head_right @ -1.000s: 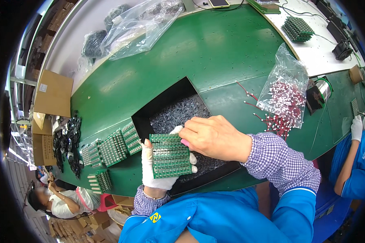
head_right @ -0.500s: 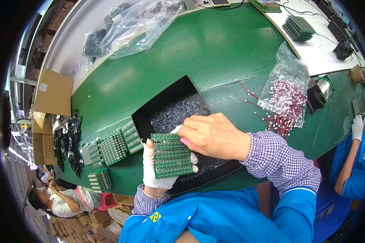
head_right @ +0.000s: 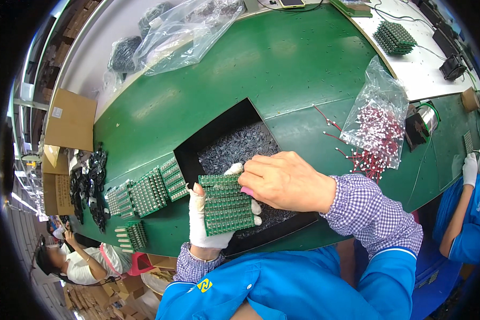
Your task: Assembling small electronic components onto a printed circuit board.
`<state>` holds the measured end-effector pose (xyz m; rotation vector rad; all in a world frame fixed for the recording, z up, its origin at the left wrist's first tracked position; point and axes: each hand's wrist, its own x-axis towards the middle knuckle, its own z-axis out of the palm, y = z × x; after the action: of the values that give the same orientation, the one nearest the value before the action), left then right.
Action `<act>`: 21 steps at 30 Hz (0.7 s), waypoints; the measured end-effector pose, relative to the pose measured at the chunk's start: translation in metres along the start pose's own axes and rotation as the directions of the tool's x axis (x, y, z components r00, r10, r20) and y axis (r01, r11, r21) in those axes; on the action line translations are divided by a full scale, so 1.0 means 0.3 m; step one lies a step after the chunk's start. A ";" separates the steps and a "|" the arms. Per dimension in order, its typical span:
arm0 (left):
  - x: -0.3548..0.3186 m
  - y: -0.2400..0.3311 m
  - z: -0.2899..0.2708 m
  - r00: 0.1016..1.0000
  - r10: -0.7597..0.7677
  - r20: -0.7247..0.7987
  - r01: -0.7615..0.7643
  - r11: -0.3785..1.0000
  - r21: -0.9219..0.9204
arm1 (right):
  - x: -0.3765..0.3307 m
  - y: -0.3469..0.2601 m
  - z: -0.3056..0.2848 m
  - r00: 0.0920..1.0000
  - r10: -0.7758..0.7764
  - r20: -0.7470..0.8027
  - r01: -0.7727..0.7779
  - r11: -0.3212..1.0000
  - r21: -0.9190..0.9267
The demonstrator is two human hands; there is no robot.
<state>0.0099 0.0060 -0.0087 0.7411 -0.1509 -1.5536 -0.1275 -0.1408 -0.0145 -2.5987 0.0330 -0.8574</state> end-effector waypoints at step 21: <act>-0.010 -0.001 0.003 0.999 -0.032 0.008 0.032 0.999 0.029 | 0.002 -0.015 -0.004 0.999 -0.001 0.047 0.000 1.000 0.021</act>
<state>0.0091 0.0086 -0.0070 0.7627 -0.1686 -1.5881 -0.1282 -0.1373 -0.0115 -2.5979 0.0101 -0.7921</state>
